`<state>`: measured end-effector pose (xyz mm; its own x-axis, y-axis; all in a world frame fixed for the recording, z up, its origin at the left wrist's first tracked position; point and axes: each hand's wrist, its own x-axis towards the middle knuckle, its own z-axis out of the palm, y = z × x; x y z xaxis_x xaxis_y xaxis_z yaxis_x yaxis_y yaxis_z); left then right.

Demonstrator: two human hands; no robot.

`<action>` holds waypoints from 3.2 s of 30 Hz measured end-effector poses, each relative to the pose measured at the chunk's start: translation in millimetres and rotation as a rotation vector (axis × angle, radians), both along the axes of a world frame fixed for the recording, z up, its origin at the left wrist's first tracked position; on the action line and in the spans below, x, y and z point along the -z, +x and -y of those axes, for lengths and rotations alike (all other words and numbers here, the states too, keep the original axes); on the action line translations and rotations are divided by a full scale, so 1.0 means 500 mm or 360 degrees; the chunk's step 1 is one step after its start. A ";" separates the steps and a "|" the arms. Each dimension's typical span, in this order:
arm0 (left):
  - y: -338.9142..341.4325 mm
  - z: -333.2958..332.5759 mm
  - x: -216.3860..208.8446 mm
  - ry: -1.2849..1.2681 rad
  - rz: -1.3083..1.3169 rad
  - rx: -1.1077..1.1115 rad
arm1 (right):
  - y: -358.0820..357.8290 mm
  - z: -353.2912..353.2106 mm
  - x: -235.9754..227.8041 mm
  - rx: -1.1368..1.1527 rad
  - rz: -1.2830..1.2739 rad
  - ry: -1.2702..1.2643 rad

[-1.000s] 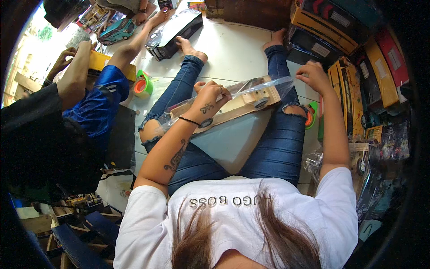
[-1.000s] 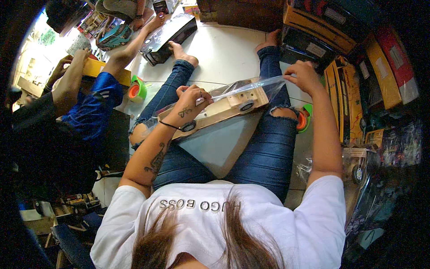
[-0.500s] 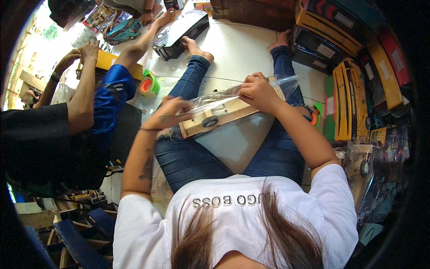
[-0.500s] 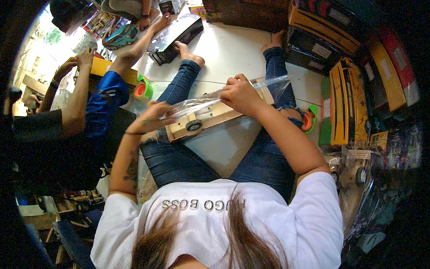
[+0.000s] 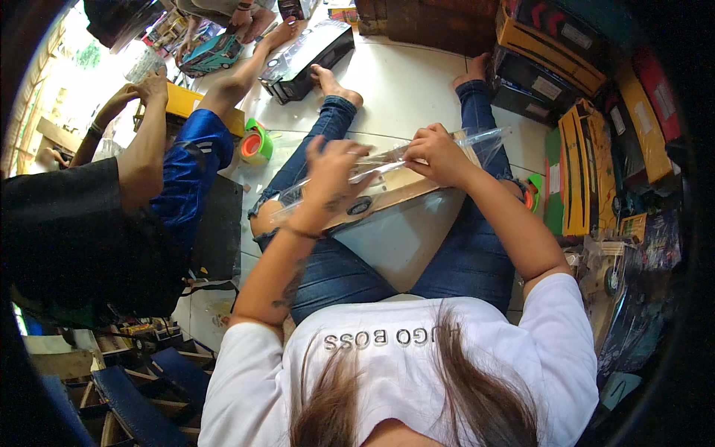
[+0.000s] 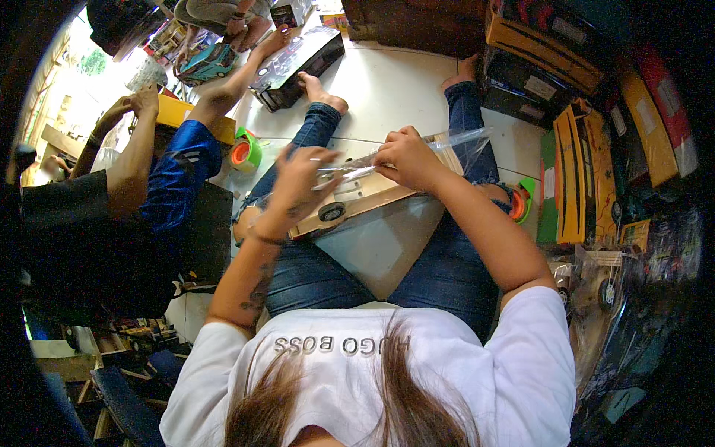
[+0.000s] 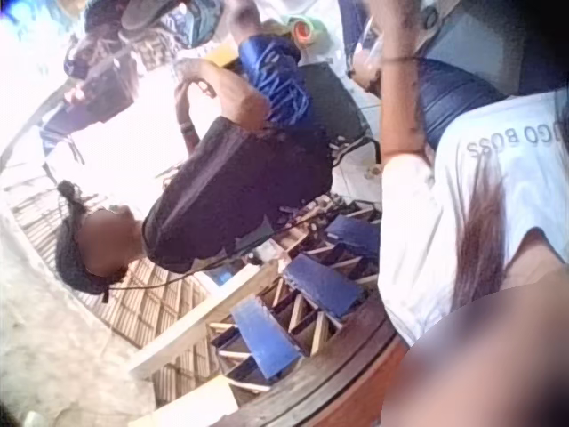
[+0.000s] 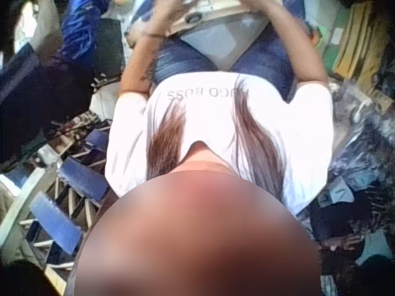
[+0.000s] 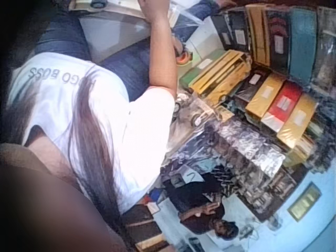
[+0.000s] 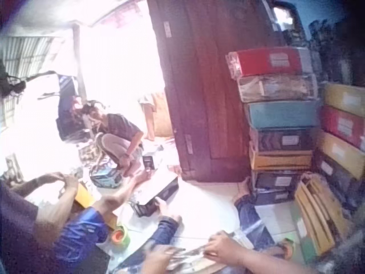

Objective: The person sits on the floor and wraps a wooden object in plastic, then secures it with tape. They then wrap a small box in plastic and tape it shut. Finally, they place the wrapped items into a larger box.

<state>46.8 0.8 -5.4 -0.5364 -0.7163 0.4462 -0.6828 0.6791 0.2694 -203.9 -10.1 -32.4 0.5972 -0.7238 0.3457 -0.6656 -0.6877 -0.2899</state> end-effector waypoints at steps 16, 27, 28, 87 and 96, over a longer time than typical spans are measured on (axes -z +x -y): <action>-0.080 0.105 0.088 0.1445 -0.0039 0.0010 | 0.008 -0.026 0.011 0.0076 0.0048 -0.0515; -0.079 0.037 0.059 0.0399 0.0148 0.0203 | 0.021 0.002 0.034 -0.0089 0.0001 -0.0124; -0.078 0.034 0.065 0.0392 0.0124 0.0191 | 0.021 0.005 0.030 -0.0110 0.0003 -0.0014; -0.128 0.005 0.140 0.0351 0.0078 -0.0067 | 0.004 0.010 0.077 -0.0057 -0.0156 0.0018; -0.117 0.040 0.135 0.0591 0.0472 0.0166 | -0.114 -0.059 0.034 0.0437 0.0416 -0.0341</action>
<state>-11.5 -19.2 -73.1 -0.6791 -0.7340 -0.0124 -0.7003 0.6427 0.3105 -260.7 19.6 -49.5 0.2650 -0.7391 0.6193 -0.7556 -0.5582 -0.3428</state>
